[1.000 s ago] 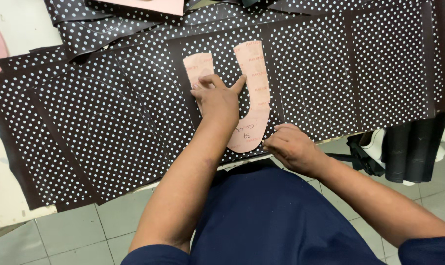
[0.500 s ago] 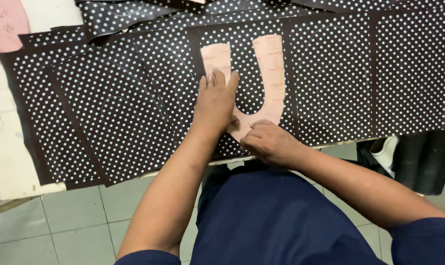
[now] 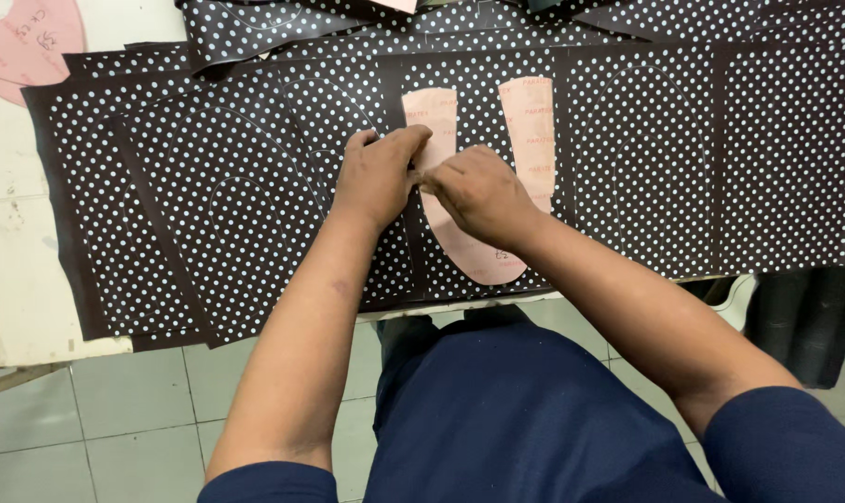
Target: The person places a pink U-shaped paper pattern on a black polka-dotted fabric and uses a yellow pencil to trace its outline. The person then lifts the pattern and repositions it on another section of the fabric to repeat the tracing.
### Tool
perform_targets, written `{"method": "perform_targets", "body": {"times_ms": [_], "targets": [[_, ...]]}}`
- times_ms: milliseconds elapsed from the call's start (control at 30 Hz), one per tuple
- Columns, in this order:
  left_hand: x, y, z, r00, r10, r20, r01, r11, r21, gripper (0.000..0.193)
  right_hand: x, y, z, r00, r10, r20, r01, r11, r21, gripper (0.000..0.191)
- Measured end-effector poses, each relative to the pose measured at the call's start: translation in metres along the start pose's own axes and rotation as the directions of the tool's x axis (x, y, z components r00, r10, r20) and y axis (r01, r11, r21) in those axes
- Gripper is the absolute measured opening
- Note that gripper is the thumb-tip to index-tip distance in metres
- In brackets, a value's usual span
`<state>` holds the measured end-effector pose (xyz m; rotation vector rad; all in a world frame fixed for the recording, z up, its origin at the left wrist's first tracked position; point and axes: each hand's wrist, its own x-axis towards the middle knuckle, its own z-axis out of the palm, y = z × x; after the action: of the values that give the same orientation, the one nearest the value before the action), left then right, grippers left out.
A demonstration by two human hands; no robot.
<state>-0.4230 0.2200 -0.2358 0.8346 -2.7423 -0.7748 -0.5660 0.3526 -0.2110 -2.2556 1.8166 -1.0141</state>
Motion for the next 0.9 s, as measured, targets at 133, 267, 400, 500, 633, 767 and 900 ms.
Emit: {"method": "perform_targets", "body": {"times_ms": [133,267,400,500,633,767,900], "targets": [[-0.004,0.001,0.004,0.997,0.037,-0.075,-0.033,0.998,0.047,0.042,-0.009,0.008,-0.002,0.978,0.196,-0.071,-0.186,0.975,0.119,0.008],[-0.013,0.008,0.012,0.988,0.045,-0.146,-0.037,0.998,0.055,0.044,-0.04,0.03,-0.03,0.641,0.767,0.039,-0.724,0.587,0.364,0.021],[-0.024,0.019,0.022,0.951,0.075,-0.299,-0.072,0.997,0.023,0.044,-0.086,0.037,-0.053,0.512,0.859,0.001,-0.835,0.497,0.236,0.028],[-0.037,0.034,0.034,0.912,-0.01,-0.41,0.007,1.0,-0.009,0.036,-0.112,0.033,-0.056,0.364,0.929,0.066,-0.867,0.312,0.389,0.033],[-0.058,0.058,0.05,0.852,-0.376,-0.364,0.141,0.835,-0.533,0.034,-0.12,0.033,-0.057,0.249,0.95,0.189,-0.811,0.098,0.577,0.038],[-0.061,0.068,0.049,0.809,-0.572,-0.138,0.088,0.35,-0.933,0.039,-0.116,0.031,-0.063,0.239,0.926,0.292,-0.732,-0.026,0.68,0.042],[-0.068,0.069,0.038,0.786,-0.617,0.039,0.076,0.033,-0.997,0.044,-0.112,0.023,-0.067,0.257,0.898,0.357,-0.805,-0.005,0.593,0.044]]}}
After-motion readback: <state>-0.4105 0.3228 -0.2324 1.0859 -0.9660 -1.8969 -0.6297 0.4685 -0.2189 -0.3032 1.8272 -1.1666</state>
